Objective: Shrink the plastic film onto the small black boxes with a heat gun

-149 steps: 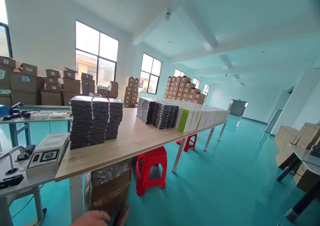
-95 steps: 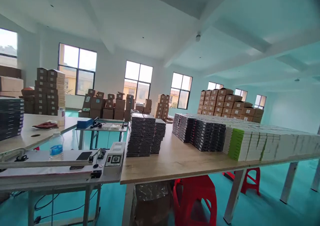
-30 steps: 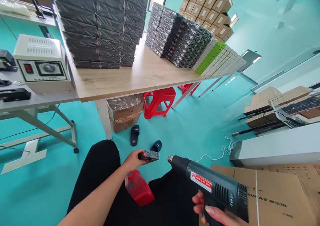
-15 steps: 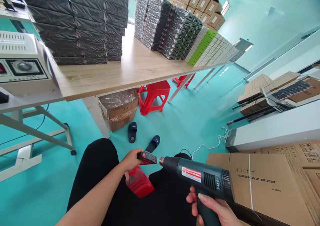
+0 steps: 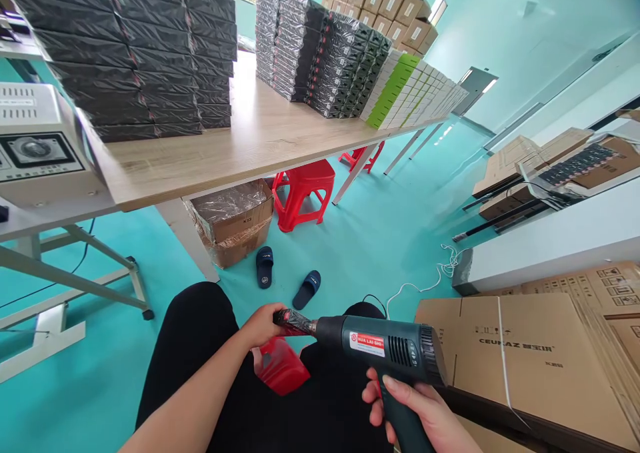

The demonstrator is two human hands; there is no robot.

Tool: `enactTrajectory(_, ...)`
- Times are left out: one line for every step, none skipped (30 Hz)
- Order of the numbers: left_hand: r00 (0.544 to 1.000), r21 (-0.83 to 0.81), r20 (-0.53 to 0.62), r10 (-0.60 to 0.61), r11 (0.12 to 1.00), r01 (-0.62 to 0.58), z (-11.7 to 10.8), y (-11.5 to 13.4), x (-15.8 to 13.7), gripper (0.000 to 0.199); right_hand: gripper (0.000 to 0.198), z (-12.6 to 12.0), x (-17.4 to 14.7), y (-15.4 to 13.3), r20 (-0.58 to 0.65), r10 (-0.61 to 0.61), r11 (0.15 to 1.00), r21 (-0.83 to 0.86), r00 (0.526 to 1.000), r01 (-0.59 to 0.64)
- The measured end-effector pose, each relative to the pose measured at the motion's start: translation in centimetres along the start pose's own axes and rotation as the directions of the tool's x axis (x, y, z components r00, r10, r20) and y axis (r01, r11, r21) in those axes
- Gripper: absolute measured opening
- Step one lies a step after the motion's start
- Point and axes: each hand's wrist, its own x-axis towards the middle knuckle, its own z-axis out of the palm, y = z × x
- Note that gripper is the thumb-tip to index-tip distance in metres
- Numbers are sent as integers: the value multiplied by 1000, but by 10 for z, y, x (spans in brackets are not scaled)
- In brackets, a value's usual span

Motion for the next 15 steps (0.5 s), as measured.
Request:
enactTrajectory(1000,22,1,9,1000,-9,0,-1,0,43,34,1,1,1,-8,-10,1000,-1,1000,10)
enactTrajectory(1000,44,0,16,999,-16,0,-1,0,42,33,3,2,1,-18,-22,1000,0,1000,22)
enactTrajectory(1000,63,-2,19,998,-19,1,-1,-1,42,33,5,3,1,-18,-30,1000,2,999,30)
enactTrajectory(1000,78,-7,17,997,-17,1,-1,-1,41,33,7,5,2,-8,-32,999,4,999,32)
enactTrajectory(1000,92,-14,13,996,-12,2,-2,-1,40,33,9,7,2,15,-28,1000,4,999,28)
enactTrajectory(1000,105,-21,10,994,-7,2,-2,-1,39,34,12,10,2,42,-23,1000,3,999,23)
enactTrajectory(1000,120,-26,8,993,-5,3,-2,-1,38,34,14,13,3,66,-23,1000,2,998,23)
enactTrajectory(1000,135,-30,7,991,-3,3,-3,0,37,34,17,16,3,87,-22,1000,0,996,22)
enactTrajectory(999,148,-33,8,989,-3,4,-3,0,36,35,19,19,4,100,-23,1000,-2,995,24)
enactTrajectory(999,157,-34,8,988,-2,4,-4,0,36,35,22,22,5,101,-27,1000,-2,994,28)
enactTrajectory(999,161,-33,7,987,-1,4,-4,0,36,35,23,24,5,102,-28,1000,-4,994,28)
enactTrajectory(999,157,-35,4,988,2,4,-5,0,36,36,24,25,6,100,-29,1000,-4,995,29)
enactTrajectory(999,145,-40,-1,989,6,3,-5,0,36,36,24,25,5,97,-30,1000,-5,995,31)
enactTrajectory(999,126,-47,-6,992,12,3,-5,0,36,36,22,25,5,93,-32,999,-4,995,33)
enactTrajectory(999,102,-51,-12,995,18,3,-5,0,36,36,20,23,4,84,-36,999,-2,996,36)
